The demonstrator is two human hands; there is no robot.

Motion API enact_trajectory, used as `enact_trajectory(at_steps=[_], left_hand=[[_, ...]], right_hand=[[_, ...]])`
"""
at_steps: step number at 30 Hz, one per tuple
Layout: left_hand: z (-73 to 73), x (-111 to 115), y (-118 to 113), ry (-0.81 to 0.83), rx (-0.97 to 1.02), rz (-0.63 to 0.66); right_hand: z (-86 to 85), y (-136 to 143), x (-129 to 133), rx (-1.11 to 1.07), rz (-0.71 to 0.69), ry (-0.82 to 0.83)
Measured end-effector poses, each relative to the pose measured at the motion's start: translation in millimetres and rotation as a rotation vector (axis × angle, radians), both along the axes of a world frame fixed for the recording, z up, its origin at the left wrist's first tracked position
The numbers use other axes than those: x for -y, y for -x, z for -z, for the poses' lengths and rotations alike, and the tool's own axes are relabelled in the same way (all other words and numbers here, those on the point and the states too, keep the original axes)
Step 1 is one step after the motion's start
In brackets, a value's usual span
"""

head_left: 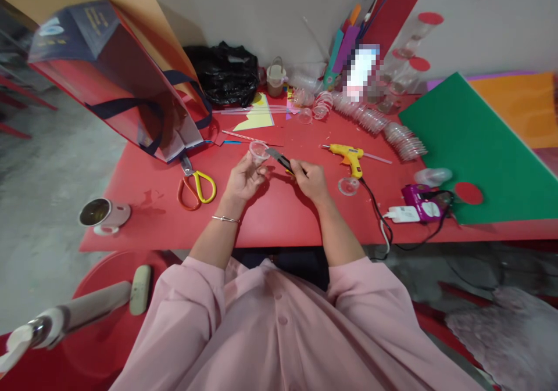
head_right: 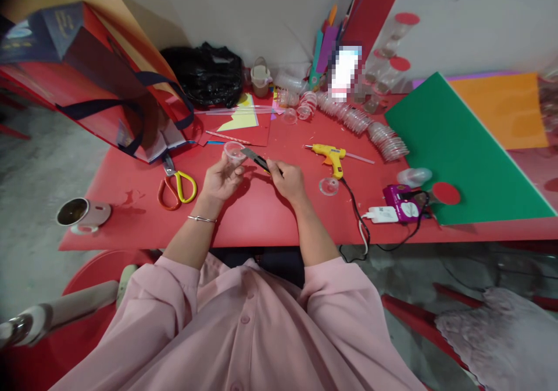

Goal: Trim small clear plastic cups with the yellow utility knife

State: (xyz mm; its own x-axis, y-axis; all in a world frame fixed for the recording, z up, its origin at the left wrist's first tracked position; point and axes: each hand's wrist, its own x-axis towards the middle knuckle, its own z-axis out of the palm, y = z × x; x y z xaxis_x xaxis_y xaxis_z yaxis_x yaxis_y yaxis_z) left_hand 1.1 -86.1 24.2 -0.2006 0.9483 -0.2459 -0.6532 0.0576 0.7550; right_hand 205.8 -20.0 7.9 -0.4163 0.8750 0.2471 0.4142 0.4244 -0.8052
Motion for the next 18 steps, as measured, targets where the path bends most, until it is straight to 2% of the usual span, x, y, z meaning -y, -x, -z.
enact_trajectory(at_steps=[11,15,18], left_hand=[[-2.3,-3.0,-3.4,-0.010,0.045,0.012],[3.0,-2.9,-5.5,-0.016,-0.066,-0.021],[4.8,-1.8,-8.6,-0.046,-0.180,-0.053]], right_hand=[[-4.0,-0.5,1.7,0.014,0.029,-0.022],[-6.0,-1.2,1.0,-0.036,0.080,-0.005],[-7.9,-1.8,-0.7,-0.077,0.098,-0.056]])
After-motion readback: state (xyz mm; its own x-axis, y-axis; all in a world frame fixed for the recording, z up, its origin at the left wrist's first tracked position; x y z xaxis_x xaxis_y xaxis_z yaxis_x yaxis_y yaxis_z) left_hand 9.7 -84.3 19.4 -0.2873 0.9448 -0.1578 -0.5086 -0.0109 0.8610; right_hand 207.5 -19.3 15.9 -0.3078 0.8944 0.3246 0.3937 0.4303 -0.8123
